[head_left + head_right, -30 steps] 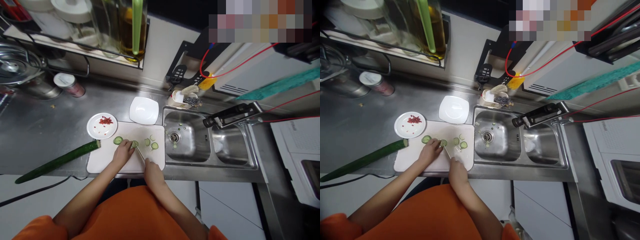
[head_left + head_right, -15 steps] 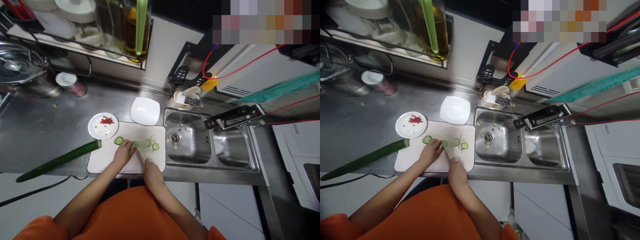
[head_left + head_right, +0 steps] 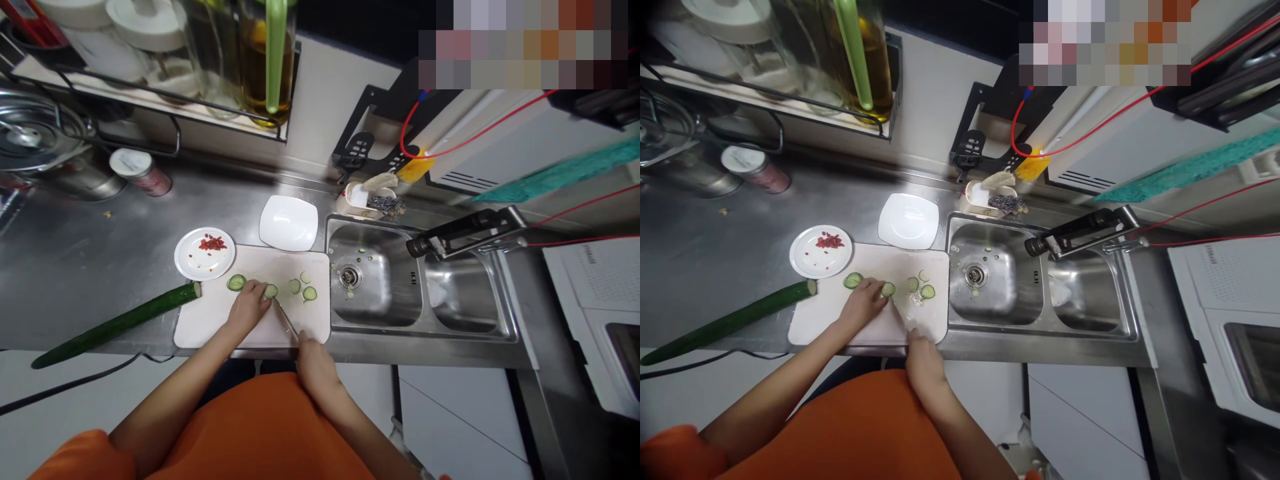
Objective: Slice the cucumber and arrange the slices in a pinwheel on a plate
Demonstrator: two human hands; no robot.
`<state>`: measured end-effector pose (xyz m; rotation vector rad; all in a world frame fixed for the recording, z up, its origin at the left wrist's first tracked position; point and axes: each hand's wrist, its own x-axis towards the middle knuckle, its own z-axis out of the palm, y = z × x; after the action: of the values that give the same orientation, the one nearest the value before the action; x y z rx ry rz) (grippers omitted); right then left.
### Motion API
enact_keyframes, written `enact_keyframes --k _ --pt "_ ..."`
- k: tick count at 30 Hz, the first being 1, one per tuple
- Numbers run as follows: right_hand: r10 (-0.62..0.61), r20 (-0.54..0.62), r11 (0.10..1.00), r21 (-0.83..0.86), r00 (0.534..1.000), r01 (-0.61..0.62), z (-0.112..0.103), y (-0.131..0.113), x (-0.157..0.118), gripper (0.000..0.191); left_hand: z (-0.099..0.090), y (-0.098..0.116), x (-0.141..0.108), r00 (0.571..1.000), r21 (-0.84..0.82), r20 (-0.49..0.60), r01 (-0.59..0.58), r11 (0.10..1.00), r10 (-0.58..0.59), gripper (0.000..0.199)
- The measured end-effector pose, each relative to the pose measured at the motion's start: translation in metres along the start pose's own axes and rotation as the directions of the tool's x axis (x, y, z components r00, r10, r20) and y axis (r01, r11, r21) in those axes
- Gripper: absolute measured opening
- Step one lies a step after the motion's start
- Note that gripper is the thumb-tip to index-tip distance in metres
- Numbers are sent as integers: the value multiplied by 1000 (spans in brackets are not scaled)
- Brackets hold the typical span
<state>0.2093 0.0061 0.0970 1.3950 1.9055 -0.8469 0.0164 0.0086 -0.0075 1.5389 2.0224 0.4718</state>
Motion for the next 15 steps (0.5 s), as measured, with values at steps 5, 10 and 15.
enact_keyframes --k 5,10,15 --pt "7 15 1000 19 1000 -7 5 9 -7 40 0 4 6 999 -20 -17 46 999 -47 28" --pt "-4 -10 1000 18 1000 4 7 12 -9 42 -6 14 12 996 -85 -30 81 993 -84 13" --pt "2 -17 1000 11 1000 -1 5 14 -8 41 -27 17 8 984 -178 8 175 968 -177 13"
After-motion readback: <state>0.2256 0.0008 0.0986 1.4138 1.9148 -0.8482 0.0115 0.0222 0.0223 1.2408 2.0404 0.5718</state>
